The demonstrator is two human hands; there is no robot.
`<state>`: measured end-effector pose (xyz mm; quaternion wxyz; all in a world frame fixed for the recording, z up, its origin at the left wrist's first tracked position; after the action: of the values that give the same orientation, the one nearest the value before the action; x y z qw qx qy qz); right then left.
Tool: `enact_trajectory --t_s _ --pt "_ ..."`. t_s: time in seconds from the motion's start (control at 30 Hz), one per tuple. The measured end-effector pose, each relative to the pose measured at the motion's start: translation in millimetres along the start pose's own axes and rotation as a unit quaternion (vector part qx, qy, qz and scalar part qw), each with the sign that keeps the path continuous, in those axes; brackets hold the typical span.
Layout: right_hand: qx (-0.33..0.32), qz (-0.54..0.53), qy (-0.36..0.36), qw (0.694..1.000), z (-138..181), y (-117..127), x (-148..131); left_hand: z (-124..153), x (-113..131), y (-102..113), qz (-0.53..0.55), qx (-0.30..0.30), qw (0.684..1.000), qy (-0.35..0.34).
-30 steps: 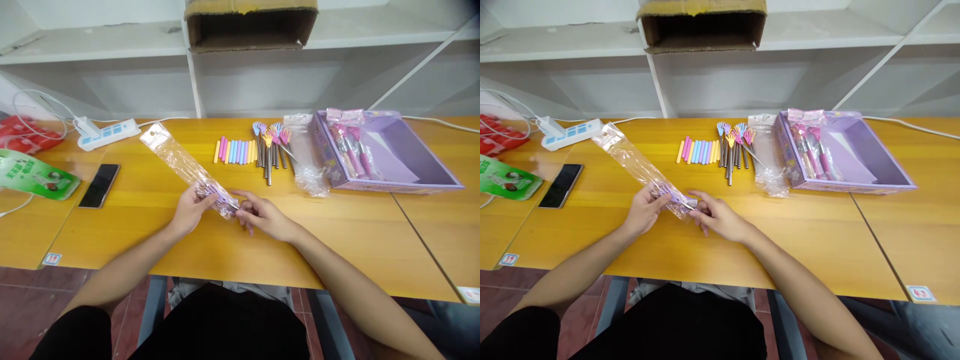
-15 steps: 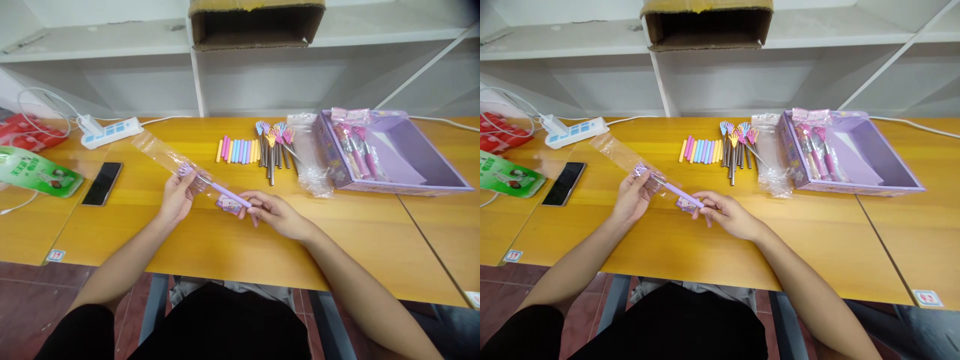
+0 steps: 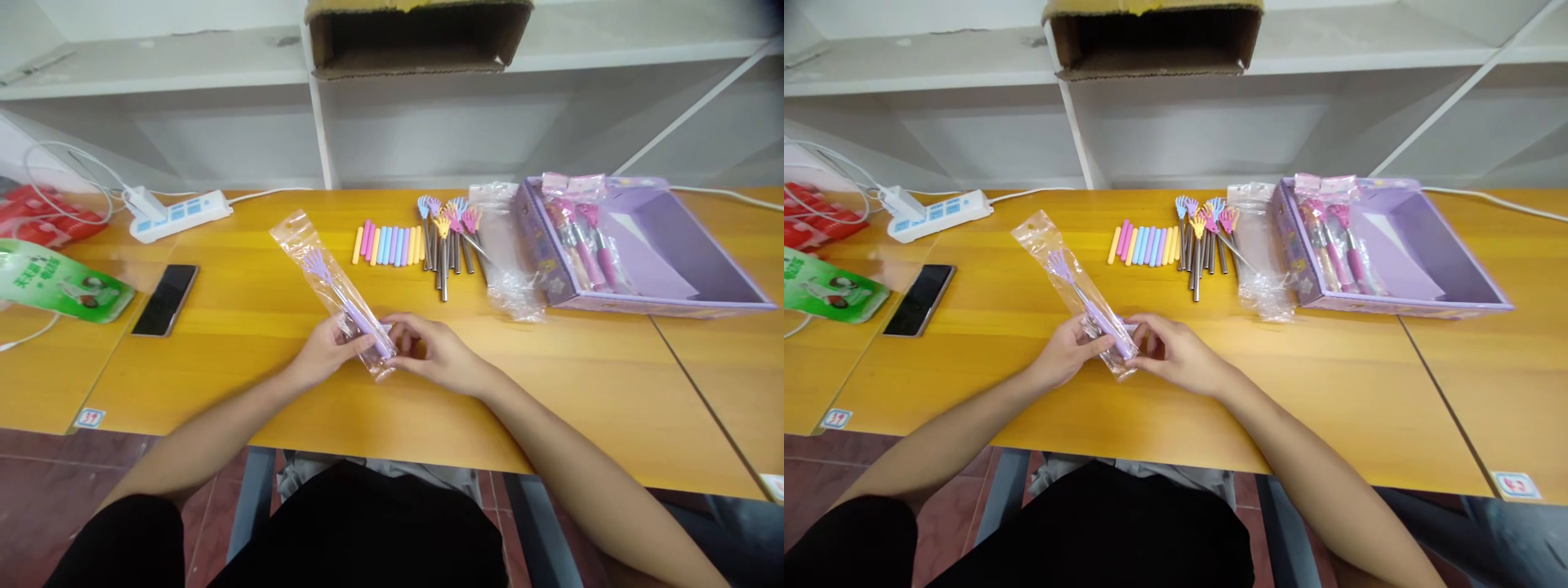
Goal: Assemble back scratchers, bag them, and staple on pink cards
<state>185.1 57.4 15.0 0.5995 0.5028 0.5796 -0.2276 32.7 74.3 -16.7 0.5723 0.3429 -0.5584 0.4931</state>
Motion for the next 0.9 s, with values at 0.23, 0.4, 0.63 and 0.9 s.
enact_trajectory --t_s 0.23,0.4,0.63,0.9 --pt "0.012 0.055 0.038 0.998 2 -3 -3 3 9 -1 -0.057 -0.003 0.998 -0.013" --pt "-0.030 0.051 0.093 0.994 4 -2 -13 -1 13 11 -0.015 0.031 0.999 -0.031" --pt "0.008 0.118 0.185 0.976 12 4 -38 -2 13 14 -0.009 0.049 0.998 -0.034" --pt "0.024 0.076 0.190 0.979 10 5 -47 0 8 1 -0.067 -0.016 0.997 -0.018"
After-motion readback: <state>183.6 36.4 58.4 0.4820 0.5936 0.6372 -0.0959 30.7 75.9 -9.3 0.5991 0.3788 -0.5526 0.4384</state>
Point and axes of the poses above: each hand's wrist, its own z-axis away from the middle knuckle, its own y-axis out of the back of the hand, x = y × z, the point moved 10 cm from there along -z, towards the middle knuckle, and after that the axes turned 6 degrees about x, right-handed, at the moved point
